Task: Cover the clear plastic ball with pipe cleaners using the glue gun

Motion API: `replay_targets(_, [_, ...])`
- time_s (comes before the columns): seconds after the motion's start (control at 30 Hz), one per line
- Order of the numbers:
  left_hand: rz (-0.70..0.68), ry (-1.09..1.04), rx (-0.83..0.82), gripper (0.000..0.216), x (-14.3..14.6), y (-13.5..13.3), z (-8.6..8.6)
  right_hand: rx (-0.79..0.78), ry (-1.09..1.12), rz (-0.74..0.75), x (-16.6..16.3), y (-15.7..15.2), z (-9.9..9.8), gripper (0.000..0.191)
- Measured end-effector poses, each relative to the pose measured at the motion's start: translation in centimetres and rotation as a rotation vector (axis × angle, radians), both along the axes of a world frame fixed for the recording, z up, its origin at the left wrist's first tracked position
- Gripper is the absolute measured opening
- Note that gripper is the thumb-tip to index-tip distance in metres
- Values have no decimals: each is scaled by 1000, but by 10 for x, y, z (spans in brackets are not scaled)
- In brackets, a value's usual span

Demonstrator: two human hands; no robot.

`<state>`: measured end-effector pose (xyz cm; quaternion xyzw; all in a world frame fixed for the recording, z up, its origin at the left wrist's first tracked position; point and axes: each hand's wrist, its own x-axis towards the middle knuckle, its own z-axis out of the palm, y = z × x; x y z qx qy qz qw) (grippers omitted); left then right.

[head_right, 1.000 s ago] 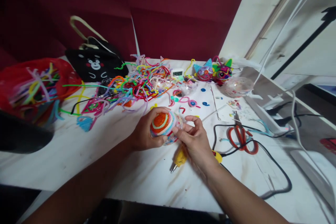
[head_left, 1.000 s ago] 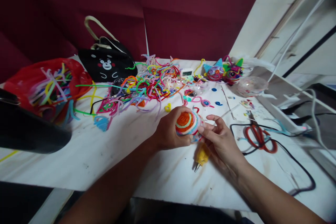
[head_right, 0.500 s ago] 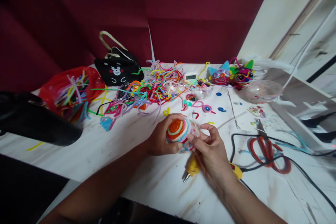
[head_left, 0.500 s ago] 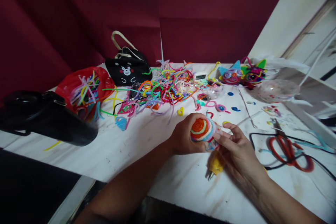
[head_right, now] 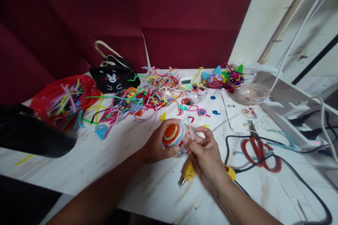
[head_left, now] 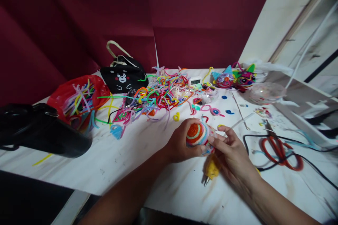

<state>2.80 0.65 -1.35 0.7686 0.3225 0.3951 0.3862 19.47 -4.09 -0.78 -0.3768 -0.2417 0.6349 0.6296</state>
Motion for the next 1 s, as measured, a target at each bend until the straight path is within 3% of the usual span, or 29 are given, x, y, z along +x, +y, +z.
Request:
replay_targets(0.17, [21, 12, 112, 63, 0, 2, -1, -9, 5, -32, -2, -1, 5, 63])
replay_targets(0.5, [-83, 53, 199, 72, -2, 7, 5, -2, 25, -77, 3, 7, 8, 69])
replay_targets(0.6, [-114, 27, 169, 72, -5, 8, 5, 3, 29, -78, 5, 8, 7, 67])
replay_targets(0.77, [-122, -55, -29, 64, -8, 11, 3, 10, 23, -87, 6, 8, 6, 61])
replay_targets(1.0, [-59, 34, 79, 61, -5, 6, 6, 3, 17, -60, 3, 5, 8, 63])
